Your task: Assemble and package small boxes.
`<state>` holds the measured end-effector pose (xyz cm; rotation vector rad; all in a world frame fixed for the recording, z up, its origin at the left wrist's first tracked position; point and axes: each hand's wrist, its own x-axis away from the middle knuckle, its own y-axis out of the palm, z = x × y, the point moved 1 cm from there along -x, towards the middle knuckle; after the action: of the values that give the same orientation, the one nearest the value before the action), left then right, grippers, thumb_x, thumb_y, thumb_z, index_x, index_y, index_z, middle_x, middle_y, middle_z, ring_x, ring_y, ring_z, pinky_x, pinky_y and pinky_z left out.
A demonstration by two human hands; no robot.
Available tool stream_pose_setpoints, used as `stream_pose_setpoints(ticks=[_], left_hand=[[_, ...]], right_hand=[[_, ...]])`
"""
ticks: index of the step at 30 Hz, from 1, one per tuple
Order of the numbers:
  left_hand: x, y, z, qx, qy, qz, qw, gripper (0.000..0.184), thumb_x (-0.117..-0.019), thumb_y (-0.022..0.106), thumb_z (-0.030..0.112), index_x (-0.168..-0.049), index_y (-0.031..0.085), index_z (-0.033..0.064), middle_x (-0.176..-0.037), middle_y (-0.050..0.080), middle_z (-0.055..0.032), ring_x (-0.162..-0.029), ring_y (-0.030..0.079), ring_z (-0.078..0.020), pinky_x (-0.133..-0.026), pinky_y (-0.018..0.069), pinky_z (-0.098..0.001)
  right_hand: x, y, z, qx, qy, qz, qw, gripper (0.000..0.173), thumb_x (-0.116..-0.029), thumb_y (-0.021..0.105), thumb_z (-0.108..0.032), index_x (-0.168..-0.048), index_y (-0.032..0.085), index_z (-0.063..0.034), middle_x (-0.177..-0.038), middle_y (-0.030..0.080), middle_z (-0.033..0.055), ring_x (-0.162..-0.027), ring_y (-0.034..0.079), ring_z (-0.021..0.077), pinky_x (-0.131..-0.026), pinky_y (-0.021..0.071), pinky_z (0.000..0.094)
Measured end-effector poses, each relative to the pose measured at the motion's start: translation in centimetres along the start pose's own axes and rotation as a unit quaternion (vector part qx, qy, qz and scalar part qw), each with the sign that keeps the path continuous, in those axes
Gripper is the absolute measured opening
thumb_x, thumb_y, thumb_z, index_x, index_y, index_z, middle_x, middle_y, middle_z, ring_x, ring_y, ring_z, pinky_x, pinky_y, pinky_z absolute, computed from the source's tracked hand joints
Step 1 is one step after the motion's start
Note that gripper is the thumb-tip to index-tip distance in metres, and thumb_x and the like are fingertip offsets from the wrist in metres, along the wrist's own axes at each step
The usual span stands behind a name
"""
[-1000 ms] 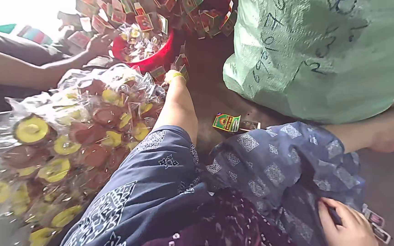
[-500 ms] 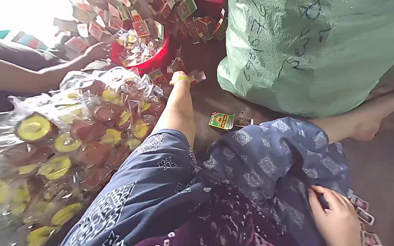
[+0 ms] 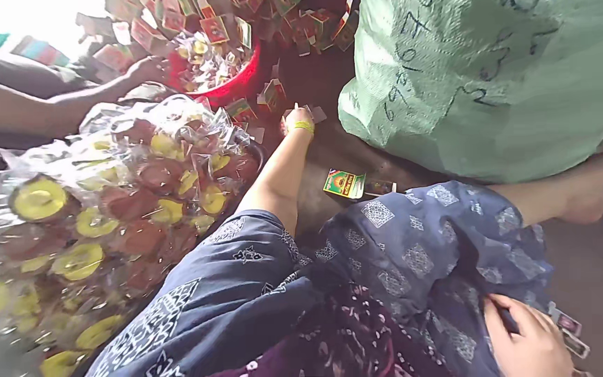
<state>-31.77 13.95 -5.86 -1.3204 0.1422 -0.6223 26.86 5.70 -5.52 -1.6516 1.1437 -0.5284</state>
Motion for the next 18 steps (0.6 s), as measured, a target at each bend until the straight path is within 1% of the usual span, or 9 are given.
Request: stream_pose_setpoints(ticks=[2, 4, 7, 9, 11, 13, 15, 16, 18], left_hand=[[1.9, 0.9, 1.0, -0.03, 0.033, -0.01, 0.999, 0.034, -0.0934, 0.061, 0.013, -0.124, 0.067, -0.0005, -0.128, 0.066, -0.0235, -0.119, 0.064, -0.0423, -0.093, 0.0526, -0.0643], [5.3, 1.6, 2.3, -0.06, 0.079, -0.051, 0.994, 0.028, -0.0924, 0.061, 0.008, -0.117, 0.068, -0.0031, -0.125, 0.066, -0.0245, -0.117, 0.064, -0.0428, -0.09, 0.0537, -0.0643], [10.0, 2.8, 3.4, -0.087, 0.184, -0.127, 0.971, 0.034, -0.0895, 0.062, 0.005, -0.122, 0.07, 0.0073, -0.124, 0.068, -0.0196, -0.116, 0.065, -0.0401, -0.09, 0.0536, -0.0643], [11.5, 3.1, 3.5, -0.044, 0.274, -0.178, 0.944, 0.037, -0.0869, 0.064, 0.004, -0.122, 0.072, 0.0132, -0.121, 0.07, -0.0164, -0.116, 0.066, -0.0369, -0.093, 0.0526, -0.064], [11.1, 3.0, 3.8, 0.06, 0.337, -0.207, 0.917, 0.031, -0.0884, 0.071, 0.01, -0.119, 0.075, 0.0123, -0.116, 0.073, -0.0128, -0.112, 0.068, -0.0302, -0.098, 0.0526, -0.0575], [9.3, 2.2, 4.2, 0.197, 0.309, -0.188, 0.911, 0.026, -0.091, 0.074, 0.015, -0.115, 0.074, 0.0053, -0.114, 0.073, -0.0132, -0.109, 0.069, -0.026, -0.1, 0.0529, -0.0514], [5.5, 1.7, 4.4, 0.272, 0.234, -0.108, 0.927, 0.033, -0.0921, 0.071, 0.02, -0.12, 0.069, 0.0021, -0.119, 0.07, -0.0166, -0.114, 0.067, -0.0285, -0.101, 0.0523, -0.0518], [3.2, 1.8, 4.4, 0.273, 0.189, -0.067, 0.941, 0.041, -0.0917, 0.071, 0.022, -0.127, 0.066, 0.0023, -0.124, 0.068, -0.0187, -0.119, 0.065, -0.0312, -0.103, 0.0513, -0.0536], [-0.9, 2.3, 3.7, 0.21, 0.112, -0.002, 0.971, 0.056, -0.0859, 0.075, 0.024, -0.135, 0.06, 0.0018, -0.133, 0.063, -0.0228, -0.127, 0.06, -0.0367, -0.104, 0.0499, -0.0574]], right_hand=[[-0.2, 0.1, 0.1, 0.004, 0.005, -0.008, 1.0, 0.023, -0.0956, 0.062, -0.015, -0.1, 0.074, 0.0042, -0.101, 0.073, 0.0243, -0.103, 0.069, 0.0425, -0.1, 0.0497, 0.0546], [-0.2, 0.2, 0.3, 0.008, 0.007, -0.009, 1.0, 0.025, -0.096, 0.062, -0.018, -0.101, 0.074, 0.0037, -0.101, 0.073, 0.0246, -0.103, 0.069, 0.0425, -0.099, 0.0499, 0.0551], [0.0, 0.1, 0.5, 0.015, 0.008, -0.004, 1.0, 0.026, -0.0961, 0.062, -0.019, -0.101, 0.074, 0.0036, -0.101, 0.072, 0.0246, -0.103, 0.068, 0.0429, -0.1, 0.0493, 0.0548], [0.1, 0.0, 0.4, 0.014, 0.008, -0.002, 1.0, 0.025, -0.0963, 0.062, -0.018, -0.101, 0.074, 0.0045, -0.101, 0.072, 0.0249, -0.103, 0.068, 0.0429, -0.1, 0.0491, 0.0547], [0.2, -0.1, 0.4, 0.013, 0.008, 0.0, 1.0, 0.025, -0.0967, 0.063, -0.017, -0.101, 0.073, 0.005, -0.101, 0.072, 0.0254, -0.104, 0.068, 0.042, -0.101, 0.049, 0.0537], [0.3, -0.1, 0.5, 0.011, 0.004, 0.004, 1.0, 0.024, -0.0965, 0.064, -0.017, -0.1, 0.073, 0.0051, -0.1, 0.072, 0.0254, -0.103, 0.069, 0.0415, -0.1, 0.049, 0.053], [0.4, -0.1, 0.6, 0.014, 0.0, 0.004, 1.0, 0.024, -0.0961, 0.063, -0.017, -0.1, 0.074, 0.0044, -0.1, 0.073, 0.0245, -0.103, 0.069, 0.0412, -0.099, 0.0498, 0.0523], [0.4, -0.1, 0.7, 0.015, -0.001, 0.002, 1.0, 0.024, -0.0961, 0.063, -0.017, -0.1, 0.073, 0.0042, -0.1, 0.073, 0.0243, -0.102, 0.069, 0.0409, -0.099, 0.0498, 0.0518], [0.3, -0.2, 0.7, 0.02, 0.0, -0.001, 1.0, 0.023, -0.0955, 0.064, -0.017, -0.099, 0.074, 0.0038, -0.1, 0.073, 0.0238, -0.102, 0.069, 0.0405, -0.098, 0.0504, 0.0507]])
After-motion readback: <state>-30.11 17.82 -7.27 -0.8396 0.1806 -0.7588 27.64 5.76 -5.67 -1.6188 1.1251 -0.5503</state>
